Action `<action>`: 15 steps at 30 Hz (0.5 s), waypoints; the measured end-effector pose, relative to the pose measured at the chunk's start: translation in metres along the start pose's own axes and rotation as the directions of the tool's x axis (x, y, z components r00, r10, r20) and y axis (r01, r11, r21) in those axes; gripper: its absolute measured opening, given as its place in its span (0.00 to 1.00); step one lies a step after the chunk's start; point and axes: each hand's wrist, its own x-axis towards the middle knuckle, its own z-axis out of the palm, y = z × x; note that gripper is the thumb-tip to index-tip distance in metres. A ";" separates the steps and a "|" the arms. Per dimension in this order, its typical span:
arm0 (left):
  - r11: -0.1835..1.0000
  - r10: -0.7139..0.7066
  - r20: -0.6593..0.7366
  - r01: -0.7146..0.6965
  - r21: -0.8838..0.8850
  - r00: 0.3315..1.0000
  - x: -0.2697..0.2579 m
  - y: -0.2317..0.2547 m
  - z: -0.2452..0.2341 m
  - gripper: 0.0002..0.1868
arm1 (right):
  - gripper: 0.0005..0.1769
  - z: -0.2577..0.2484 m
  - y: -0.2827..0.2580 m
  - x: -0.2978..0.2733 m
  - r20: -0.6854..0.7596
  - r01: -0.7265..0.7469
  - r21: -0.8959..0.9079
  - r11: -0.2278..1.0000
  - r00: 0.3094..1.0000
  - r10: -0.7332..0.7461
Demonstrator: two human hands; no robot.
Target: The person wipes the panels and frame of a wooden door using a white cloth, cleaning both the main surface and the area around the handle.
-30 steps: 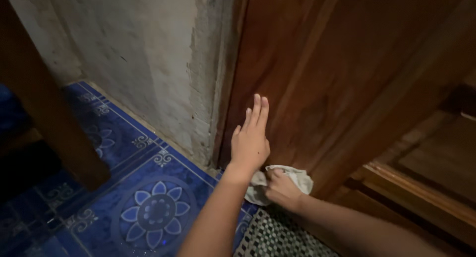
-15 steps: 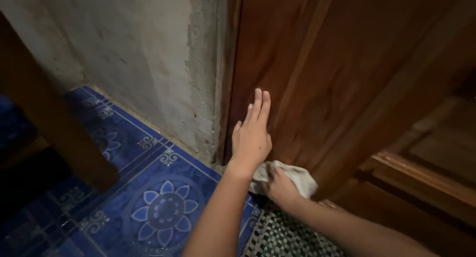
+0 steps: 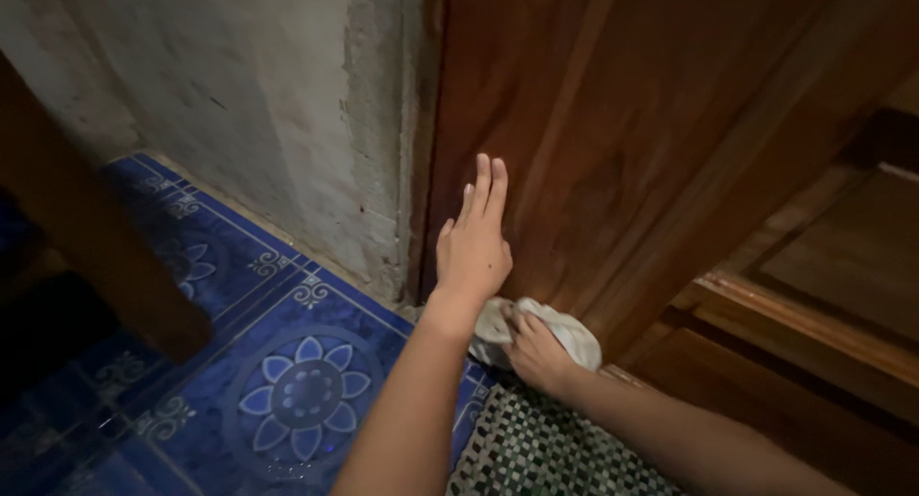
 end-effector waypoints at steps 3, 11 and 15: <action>1.000 -0.005 0.007 0.005 0.019 1.000 0.000 0.001 0.000 0.55 | 0.20 0.000 0.001 0.025 -0.135 -0.018 0.033 0.999 0.991 0.022; 0.999 0.021 -0.014 -0.020 0.041 1.000 -0.002 0.000 0.001 0.56 | 0.20 -0.014 0.002 0.013 -0.058 0.000 -0.121 0.993 0.998 -0.007; 0.999 0.048 -0.007 -0.048 0.026 0.999 -0.001 -0.006 0.004 0.55 | 0.17 -0.015 0.006 -0.019 0.082 0.045 -0.096 0.994 0.996 -0.038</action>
